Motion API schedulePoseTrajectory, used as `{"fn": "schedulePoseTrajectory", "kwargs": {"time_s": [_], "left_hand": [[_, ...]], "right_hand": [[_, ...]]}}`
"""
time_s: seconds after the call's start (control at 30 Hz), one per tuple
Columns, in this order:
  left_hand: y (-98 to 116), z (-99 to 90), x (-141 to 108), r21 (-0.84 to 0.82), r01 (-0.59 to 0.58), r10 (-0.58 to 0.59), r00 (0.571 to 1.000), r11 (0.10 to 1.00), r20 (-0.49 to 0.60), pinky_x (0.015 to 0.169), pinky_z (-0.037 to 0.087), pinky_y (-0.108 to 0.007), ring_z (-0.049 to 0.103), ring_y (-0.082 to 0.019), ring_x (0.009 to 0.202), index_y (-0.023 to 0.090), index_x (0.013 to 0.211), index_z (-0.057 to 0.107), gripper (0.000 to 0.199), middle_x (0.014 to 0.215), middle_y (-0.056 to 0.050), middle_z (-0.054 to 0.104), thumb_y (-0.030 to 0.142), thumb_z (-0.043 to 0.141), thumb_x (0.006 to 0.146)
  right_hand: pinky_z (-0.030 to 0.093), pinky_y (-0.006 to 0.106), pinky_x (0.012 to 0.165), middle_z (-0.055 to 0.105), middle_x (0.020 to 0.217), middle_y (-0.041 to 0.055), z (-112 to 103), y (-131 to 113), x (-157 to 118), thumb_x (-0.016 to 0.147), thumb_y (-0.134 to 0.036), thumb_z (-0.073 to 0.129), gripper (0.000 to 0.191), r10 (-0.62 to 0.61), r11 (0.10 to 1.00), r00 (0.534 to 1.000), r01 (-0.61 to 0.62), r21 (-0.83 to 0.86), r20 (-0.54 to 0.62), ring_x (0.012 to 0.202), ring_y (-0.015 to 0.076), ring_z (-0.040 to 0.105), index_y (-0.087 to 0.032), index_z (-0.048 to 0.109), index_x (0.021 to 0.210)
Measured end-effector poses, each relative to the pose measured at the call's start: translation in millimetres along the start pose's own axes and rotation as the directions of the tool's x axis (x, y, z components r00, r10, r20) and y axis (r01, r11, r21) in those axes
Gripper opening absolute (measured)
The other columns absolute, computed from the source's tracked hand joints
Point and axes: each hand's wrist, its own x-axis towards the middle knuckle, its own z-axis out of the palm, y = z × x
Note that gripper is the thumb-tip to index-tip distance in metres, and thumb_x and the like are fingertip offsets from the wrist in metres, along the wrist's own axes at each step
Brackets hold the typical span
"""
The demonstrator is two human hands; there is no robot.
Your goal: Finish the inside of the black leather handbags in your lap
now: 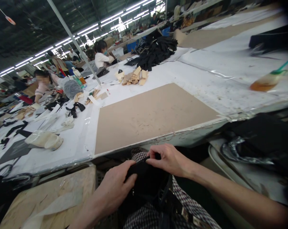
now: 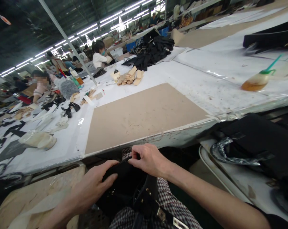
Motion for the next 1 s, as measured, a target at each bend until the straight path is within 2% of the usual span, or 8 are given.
{"fn": "schedulePoseTrajectory", "kwargs": {"time_s": [0.07,0.2,0.37,0.5,0.77,1.0], "left_hand": [[4.1,10.0,13.4,0.016,-0.048,0.048,0.997,0.999,-0.06,0.083,0.044,-0.026,0.066,-0.021,0.097,0.027,0.115,0.064,0.025,0.107,0.0,0.072,0.03,0.055,0.091],[2.9,24.8,30.9,0.038,-0.086,0.09,0.991,0.996,-0.101,0.076,0.045,-0.026,0.068,-0.021,0.083,0.026,0.1,0.071,0.02,0.093,-0.001,0.076,0.033,0.053,0.094],[-2.0,27.6,30.9,-0.001,-0.094,0.094,0.99,0.996,-0.102,0.072,0.046,-0.024,0.068,-0.018,0.075,0.027,0.096,0.074,0.023,0.083,0.001,0.076,0.03,0.052,0.094],[-1.3,27.4,30.1,-0.012,-0.074,0.072,0.992,0.997,-0.104,0.071,0.048,-0.024,0.069,-0.019,0.076,0.027,0.094,0.076,0.025,0.083,0.001,0.076,0.029,0.052,0.093],[0.8,27.9,27.6,-0.04,-0.116,0.11,0.986,0.992,-0.121,0.075,0.05,-0.024,0.069,-0.02,0.079,0.028,0.098,0.077,0.025,0.088,0.001,0.078,0.029,0.053,0.091],[1.7,29.1,26.1,-0.053,-0.13,0.123,0.985,0.99,-0.118,0.075,0.048,-0.024,0.068,-0.018,0.076,0.026,0.092,0.076,0.022,0.086,0.001,0.077,0.029,0.054,0.091]], "right_hand": [[0.035,0.024,0.061,0.063,0.067,-0.0033,-2.9,-0.5,-1.5,0.082,-0.028,0.069,0.017,0.005,0.999,1.0,-0.005,0.033,0.009,0.065,0.0133,0.055,-0.019,0.06,0.07],[0.039,0.024,0.065,0.067,0.076,-0.0027,-10.6,2.7,-6.4,0.08,-0.026,0.074,0.015,-0.038,0.992,0.996,0.028,0.12,0.078,0.071,0.0139,0.057,-0.019,0.063,0.073],[0.043,0.024,0.074,0.068,0.085,-0.0014,-9.8,8.6,-7.2,0.082,-0.023,0.074,0.013,-0.185,0.964,0.979,0.165,0.209,0.083,0.08,0.0147,0.061,-0.019,0.064,0.075],[0.044,0.025,0.08,0.069,0.097,0.0002,-5.7,10.0,-7.5,0.084,-0.024,0.072,0.012,-0.266,0.943,0.96,0.241,0.229,0.086,0.089,0.0158,0.062,-0.02,0.065,0.075],[0.045,0.025,0.073,0.069,0.082,-0.0015,-0.3,9.6,-15.4,0.086,-0.023,0.069,0.014,-0.114,0.959,0.993,0.119,0.256,-0.035,0.076,0.0149,0.063,-0.019,0.062,0.075],[0.045,0.027,0.07,0.069,0.078,0.0,2.5,6.4,-17.7,0.084,-0.022,0.066,0.015,-0.074,0.976,0.993,0.09,0.198,-0.087,0.071,0.0158,0.062,-0.019,0.058,0.071]]}}
